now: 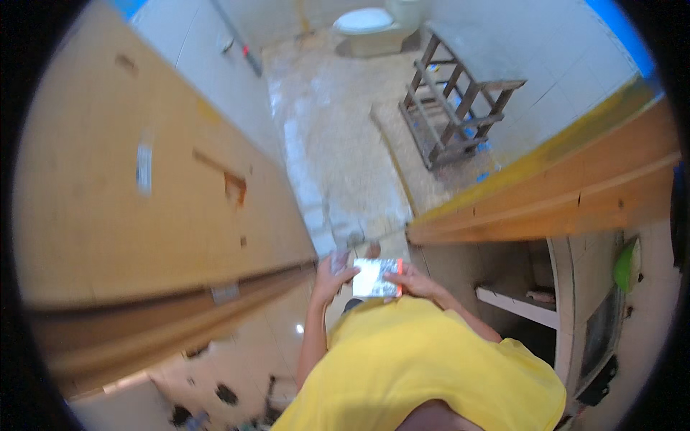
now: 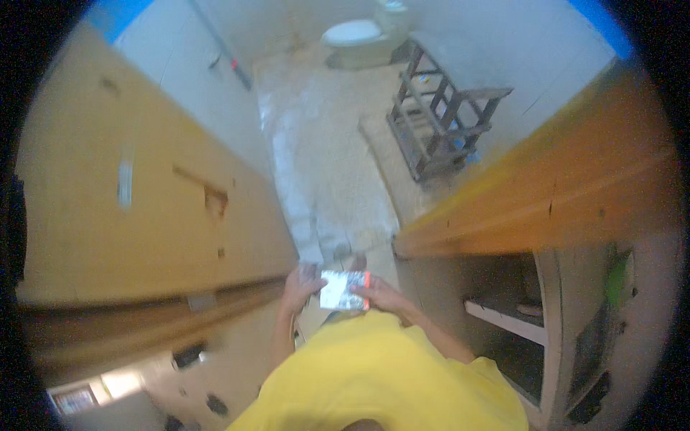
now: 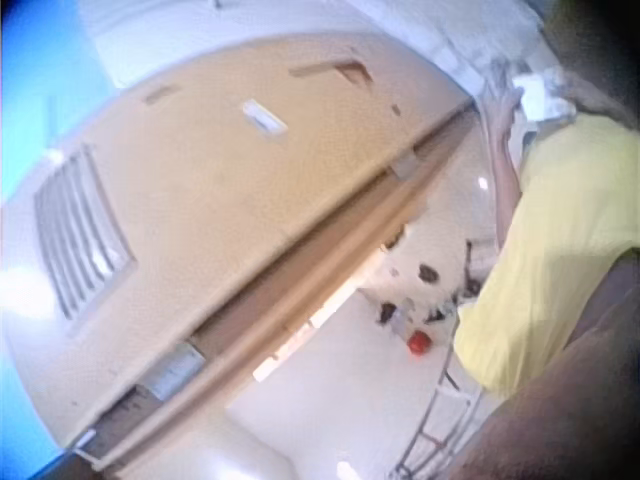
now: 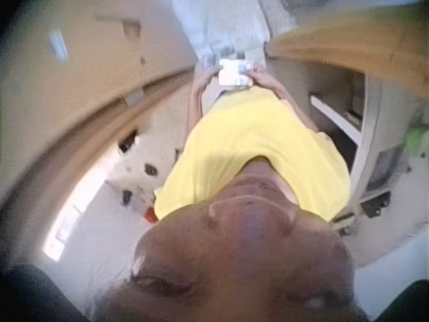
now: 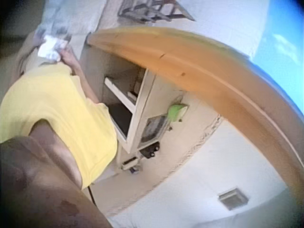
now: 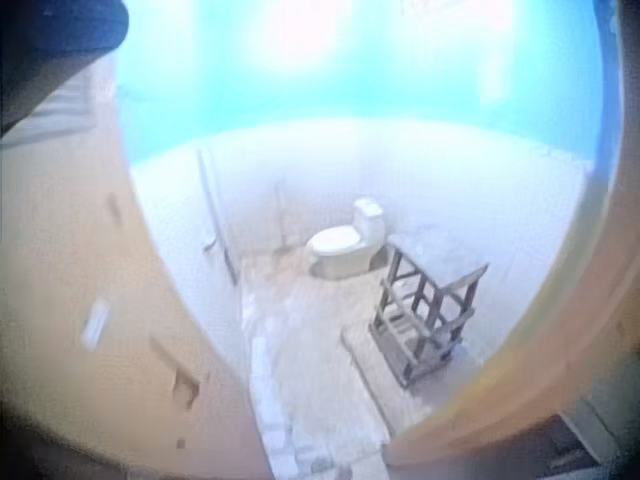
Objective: The person scrapes a blue-painted wall with a putty knife to remove loose paint. They briefly walk to a nearby counter to retrieve a sanding block, then return to continue scraping the same wall area.
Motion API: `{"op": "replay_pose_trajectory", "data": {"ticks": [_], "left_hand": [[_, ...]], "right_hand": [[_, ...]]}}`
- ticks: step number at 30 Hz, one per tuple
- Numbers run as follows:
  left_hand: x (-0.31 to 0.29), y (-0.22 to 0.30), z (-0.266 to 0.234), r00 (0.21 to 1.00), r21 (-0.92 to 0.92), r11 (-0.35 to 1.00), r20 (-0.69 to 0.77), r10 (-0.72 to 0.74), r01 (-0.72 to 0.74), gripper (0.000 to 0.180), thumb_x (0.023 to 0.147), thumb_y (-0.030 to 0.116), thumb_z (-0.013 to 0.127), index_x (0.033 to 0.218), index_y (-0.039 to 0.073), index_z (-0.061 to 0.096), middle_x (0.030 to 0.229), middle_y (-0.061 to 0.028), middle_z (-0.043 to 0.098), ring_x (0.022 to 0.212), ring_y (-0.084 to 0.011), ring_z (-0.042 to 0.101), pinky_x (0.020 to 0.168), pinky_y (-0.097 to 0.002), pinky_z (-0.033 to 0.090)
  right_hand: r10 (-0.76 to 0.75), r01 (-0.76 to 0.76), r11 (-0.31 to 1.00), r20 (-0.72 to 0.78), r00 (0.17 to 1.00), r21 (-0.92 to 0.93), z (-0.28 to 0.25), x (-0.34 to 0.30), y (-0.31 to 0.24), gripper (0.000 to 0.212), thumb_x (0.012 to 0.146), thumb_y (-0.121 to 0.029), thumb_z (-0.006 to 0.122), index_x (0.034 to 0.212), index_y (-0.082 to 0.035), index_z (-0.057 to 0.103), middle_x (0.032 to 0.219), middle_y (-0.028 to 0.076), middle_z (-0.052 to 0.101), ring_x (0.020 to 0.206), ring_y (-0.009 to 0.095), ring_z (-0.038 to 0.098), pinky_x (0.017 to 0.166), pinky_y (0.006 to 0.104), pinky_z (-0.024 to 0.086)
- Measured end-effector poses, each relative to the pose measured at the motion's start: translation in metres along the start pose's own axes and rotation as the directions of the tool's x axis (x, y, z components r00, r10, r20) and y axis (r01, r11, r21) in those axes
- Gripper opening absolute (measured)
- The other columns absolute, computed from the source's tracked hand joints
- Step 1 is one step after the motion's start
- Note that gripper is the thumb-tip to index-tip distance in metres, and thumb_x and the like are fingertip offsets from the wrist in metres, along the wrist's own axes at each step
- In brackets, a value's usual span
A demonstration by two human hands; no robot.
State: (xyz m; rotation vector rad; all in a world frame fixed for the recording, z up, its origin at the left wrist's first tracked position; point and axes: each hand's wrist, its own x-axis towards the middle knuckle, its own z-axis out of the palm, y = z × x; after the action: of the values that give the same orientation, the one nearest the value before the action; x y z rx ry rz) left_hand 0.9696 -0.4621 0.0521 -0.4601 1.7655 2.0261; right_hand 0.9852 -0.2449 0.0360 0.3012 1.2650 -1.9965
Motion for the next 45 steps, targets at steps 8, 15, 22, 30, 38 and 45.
{"op": "replay_pose_trajectory", "data": {"ticks": [8, 15, 22, 30, 38, 45], "left_hand": [[0.146, 0.060, -0.076, 0.919, -0.104, 0.990, -0.390, 0.051, -0.100, 0.030, 0.084, 0.017, 0.070, 0.105, 0.006, 0.051, 0.073, -0.0006, 0.055, 0.055, -0.0073, 0.052, 0.047, -0.0199, 0.041], [0.349, 0.112, -0.116, 0.949, 0.006, 0.995, -0.300, 0.100, -0.103, 0.039, 0.090, 0.018, 0.060, 0.124, 0.011, 0.043, 0.078, -0.0030, 0.057, 0.060, -0.0076, 0.052, 0.048, -0.0229, 0.043], [0.532, 0.186, -0.005, 0.962, 0.301, 0.915, 0.127, 0.242, -0.270, 0.072, 0.093, 0.015, 0.054, 0.149, 0.009, 0.009, 0.092, -0.0121, 0.058, 0.063, -0.0139, 0.055, 0.053, -0.0271, 0.048], [0.588, 0.294, 0.254, 0.471, 0.329, 0.344, 0.706, 0.529, -0.880, 0.047, 0.090, 0.016, 0.059, 0.131, 0.000, 0.042, 0.115, -0.0204, 0.058, 0.100, -0.0285, 0.059, 0.088, -0.0364, 0.046], [0.574, 0.296, 0.390, 0.124, 0.147, -0.018, 0.887, 0.444, -0.989, 0.027, 0.085, 0.005, 0.055, 0.112, 0.002, 0.051, 0.095, -0.0191, 0.051, 0.086, -0.0379, 0.053, 0.073, -0.0438, 0.042], [0.495, 0.277, 0.383, 0.088, 0.150, -0.187, 0.949, 0.304, -0.971, 0.035, 0.078, 0.004, 0.058, 0.113, 0.005, 0.054, 0.100, -0.0163, 0.054, 0.090, -0.0333, 0.052, 0.076, -0.0411, 0.042]], "right_hand": [[-0.263, 0.253, 0.965, -0.208, 0.942, -0.072, -0.072, 0.101, -0.128, 0.032, 0.096, -0.033, 0.054, 0.101, -0.002, 0.059, 0.075, -0.002, 0.059, 0.069, 0.007, 0.059, 0.061, 0.0236, 0.050], [-0.412, 0.543, 0.827, -0.500, 0.761, 0.145, -0.128, 0.128, -0.165, 0.034, 0.096, -0.023, 0.053, 0.121, 0.001, 0.052, 0.097, 0.006, 0.067, 0.082, 0.015, 0.067, 0.062, 0.0314, 0.058], [-0.257, 0.873, 0.428, -0.895, 0.364, 0.232, -0.163, 0.186, -0.161, 0.033, 0.095, -0.022, 0.054, 0.124, -0.007, 0.047, 0.107, 0.006, 0.063, 0.093, 0.018, 0.065, 0.070, 0.0371, 0.056], [-0.286, 0.290, 0.865, -0.877, -0.386, -0.409, -0.221, 0.160, -0.259, 0.021, 0.094, -0.015, 0.055, 0.107, -0.002, 0.066, 0.100, 0.004, 0.064, 0.084, 0.012, 0.061, 0.070, 0.0274, 0.046], [-0.894, -0.632, 0.295, 0.027, -0.448, -0.717, -0.289, 0.126, -0.343, 0.033, 0.072, 0.004, 0.070, 0.092, -0.022, 0.071, 0.095, 0.005, 0.063, 0.090, 0.026, 0.060, 0.084, 0.0427, 0.049], [-0.763, -0.154, 0.380, -0.215, -0.610, -0.912, -0.278, 0.102, -0.356, 0.018, 0.080, -0.002, 0.067, 0.094, -0.008, 0.056, 0.095, 0.009, 0.063, 0.089, 0.025, 0.061, 0.083, 0.0382, 0.048]]}}
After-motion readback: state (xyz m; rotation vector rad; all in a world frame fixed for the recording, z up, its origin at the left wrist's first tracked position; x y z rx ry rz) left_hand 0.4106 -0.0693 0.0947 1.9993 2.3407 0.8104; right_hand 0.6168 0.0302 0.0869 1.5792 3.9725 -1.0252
